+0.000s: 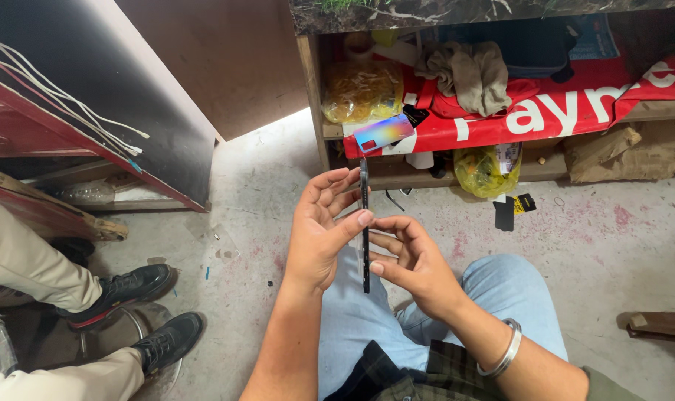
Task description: The person picks up a disassembled smartphone from a glass display counter and works on it while seated. They use a metal pry tool to lift components inside the phone frame, peel adhesive backing from a replacement battery cover, connect the display flex cable, and press the parts together by hand.
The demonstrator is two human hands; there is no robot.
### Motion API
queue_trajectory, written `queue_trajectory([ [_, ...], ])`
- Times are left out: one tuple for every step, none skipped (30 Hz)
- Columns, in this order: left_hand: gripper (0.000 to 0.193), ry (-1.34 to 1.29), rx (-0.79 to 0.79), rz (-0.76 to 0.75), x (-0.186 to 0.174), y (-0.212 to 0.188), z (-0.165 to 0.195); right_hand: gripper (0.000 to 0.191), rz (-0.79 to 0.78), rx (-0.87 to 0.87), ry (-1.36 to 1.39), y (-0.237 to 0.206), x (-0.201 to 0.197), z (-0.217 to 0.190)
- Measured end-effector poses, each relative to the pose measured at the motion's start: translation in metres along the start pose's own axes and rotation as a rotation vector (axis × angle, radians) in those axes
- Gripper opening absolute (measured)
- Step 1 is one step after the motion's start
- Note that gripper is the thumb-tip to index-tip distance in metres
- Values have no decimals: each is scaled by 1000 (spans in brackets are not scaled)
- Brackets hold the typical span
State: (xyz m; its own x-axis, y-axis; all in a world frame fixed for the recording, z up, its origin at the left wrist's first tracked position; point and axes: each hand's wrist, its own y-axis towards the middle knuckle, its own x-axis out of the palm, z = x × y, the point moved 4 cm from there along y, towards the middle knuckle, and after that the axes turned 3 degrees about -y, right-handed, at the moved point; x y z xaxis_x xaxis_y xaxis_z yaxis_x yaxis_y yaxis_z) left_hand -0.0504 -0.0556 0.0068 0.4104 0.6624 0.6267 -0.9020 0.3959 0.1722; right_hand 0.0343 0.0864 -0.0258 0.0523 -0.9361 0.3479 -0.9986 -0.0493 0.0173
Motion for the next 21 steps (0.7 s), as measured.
queue_trajectory([
  [62,19,-3,2,1,0,-1,60,-5,13,13,0,-1,1],
  [62,38,-6,3,3,0,-1,62,-9,25,26,-1,-2,3],
  [62,52,-11,-2,4,0,0,64,-14,37,40,-1,-3,4],
  [62,66,-16,-7,5,-1,0,65,-11,42,53,-2,-4,6],
  [62,80,-21,-12,6,-1,0,66,-8,47,65,-1,-5,7],
  [62,92,-19,-9,7,-1,1,67,-7,53,77,0,-7,9],
  [62,104,-17,-6,8,-1,1,71,-3,52,79,1,-8,10],
  [62,115,-16,-3,8,-1,1,75,0,51,80,2,-9,12],
  [62,142,-13,-6,8,-1,2,79,3,51,81,3,-10,13],
  [63,169,-11,-10,10,-2,2,82,-6,49,88,3,-10,13],
  [63,195,-9,-14,11,-1,2,85,-16,48,94,4,-10,14],
  [64,223,-12,-20,11,-1,2,88,-28,46,101,5,-10,14],
  [65,252,-14,-27,12,-1,2,88,-33,60,105,5,-10,15],
  [66,280,-17,-34,12,-1,2,89,-38,73,110,5,-10,15],
  [66,291,-18,-36,12,-1,2,89,-43,87,114,6,-10,15],
  [66,301,-19,-39,12,-2,2,89,-54,84,112,6,-10,14],
  [67,311,-20,-42,12,-2,2,88,-65,81,110,6,-9,13],
  [67,309,-17,-45,12,-2,2,88,-76,78,108,7,-9,12],
  [67,305,-15,-49,13,-2,3,88,-80,74,108,6,-9,11],
  [67,303,-12,-52,13,-1,3,89,-85,69,108,6,-9,10],
  [67,309,-12,-58,14,-1,3,89,-90,64,107,6,-9,9],
])
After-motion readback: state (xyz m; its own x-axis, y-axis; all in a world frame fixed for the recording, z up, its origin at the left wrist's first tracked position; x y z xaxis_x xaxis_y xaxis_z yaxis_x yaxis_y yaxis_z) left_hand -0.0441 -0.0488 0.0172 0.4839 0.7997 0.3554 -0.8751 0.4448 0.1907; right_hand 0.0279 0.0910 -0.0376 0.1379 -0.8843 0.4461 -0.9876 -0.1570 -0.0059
